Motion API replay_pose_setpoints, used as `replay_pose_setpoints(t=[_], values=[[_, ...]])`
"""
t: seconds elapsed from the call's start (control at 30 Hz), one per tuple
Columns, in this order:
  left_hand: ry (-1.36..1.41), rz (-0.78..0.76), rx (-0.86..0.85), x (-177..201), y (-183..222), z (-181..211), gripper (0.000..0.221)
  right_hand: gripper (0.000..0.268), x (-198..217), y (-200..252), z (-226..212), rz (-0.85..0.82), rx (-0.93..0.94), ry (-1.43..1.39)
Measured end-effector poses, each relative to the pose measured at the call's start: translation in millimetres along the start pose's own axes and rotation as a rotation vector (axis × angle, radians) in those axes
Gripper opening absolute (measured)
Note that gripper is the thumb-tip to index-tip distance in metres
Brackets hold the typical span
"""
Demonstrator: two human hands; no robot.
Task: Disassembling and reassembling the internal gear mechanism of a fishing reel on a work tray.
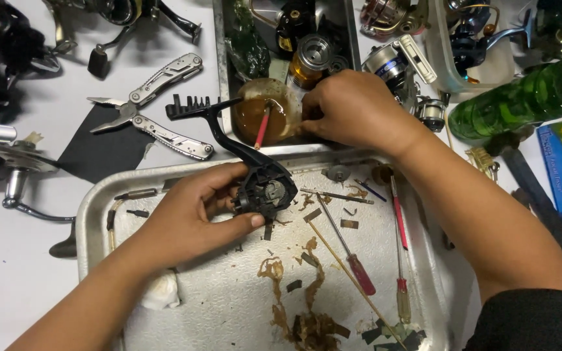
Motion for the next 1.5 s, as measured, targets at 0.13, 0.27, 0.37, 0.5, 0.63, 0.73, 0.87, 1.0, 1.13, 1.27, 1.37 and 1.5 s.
replay_pose_setpoints(t=[0.13,0.27,0.37,0.5,0.63,0.73,0.87,1.0,1.13,1.27,1.37,1.5], values=[[0.006,0.023,0.016,0.3,0.5,2.2,0.075,0.028,-4.2,-2.3,-2.2,-0.057,-0.042,-0.008],[0.028,0.034,-0.051,-0.1,-0.9,-3.9,0.072,0.024,-6.4,-4.6,0.1,0.003,-0.022,0.004],[0.002,0.034,0.006,0.1,0.3,-0.9,0.074,0.024,-15.6,-6.0,6.2,0.075,0.019,0.084],[-0.065,0.022,0.045,0.7,0.5,-4.0,0.082,0.018,-19.1,-5.6,2.9,0.105,0.038,0.058],[-0.021,0.042,0.025,0.1,-1.7,-6.7,0.082,0.029,-17.1,-8.6,2.0,0.024,-0.034,0.044],[0.008,0.045,0.016,0.4,-0.2,-5.9,0.082,0.02,-7.2,-3.8,1.8,0.003,-0.056,-0.061],[0.067,0.047,0.044,0.6,-2.1,-11.1,0.088,0.012,15.8,17.9,9.6,0.034,-0.084,-0.426],[-0.003,0.034,0.038,1.1,-0.8,-8.1,0.087,0.007,10.9,43.8,25.6,0.109,-0.046,-0.989],[0.126,0.038,-0.07,0.4,-2.1,-20.4,0.075,0.016,-5.0,74.3,13.4,0.113,-0.041,-1.429],[0.32,0.022,-0.216,-1.4,-1.4,-24.7,0.06,0.026,-22.3,98.3,-5.3,0.188,-0.132,-1.641],[0.289,-0.006,-0.223,-0.5,1.0,-18.0,0.06,0.026,-32.3,109.7,-12.7,0.217,-0.092,-1.657],[0.294,-0.022,-0.245,-1.6,2.4,-19.9,0.059,0.024,-47.3,114.8,-14.4,0.242,-0.068,-1.654]])
Point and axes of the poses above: each hand's wrist, its own y-axis away from the middle knuckle, its own x-axis out of the back of the hand, z = x × y, the point moved 1 cm from there along -y, towards the middle knuckle
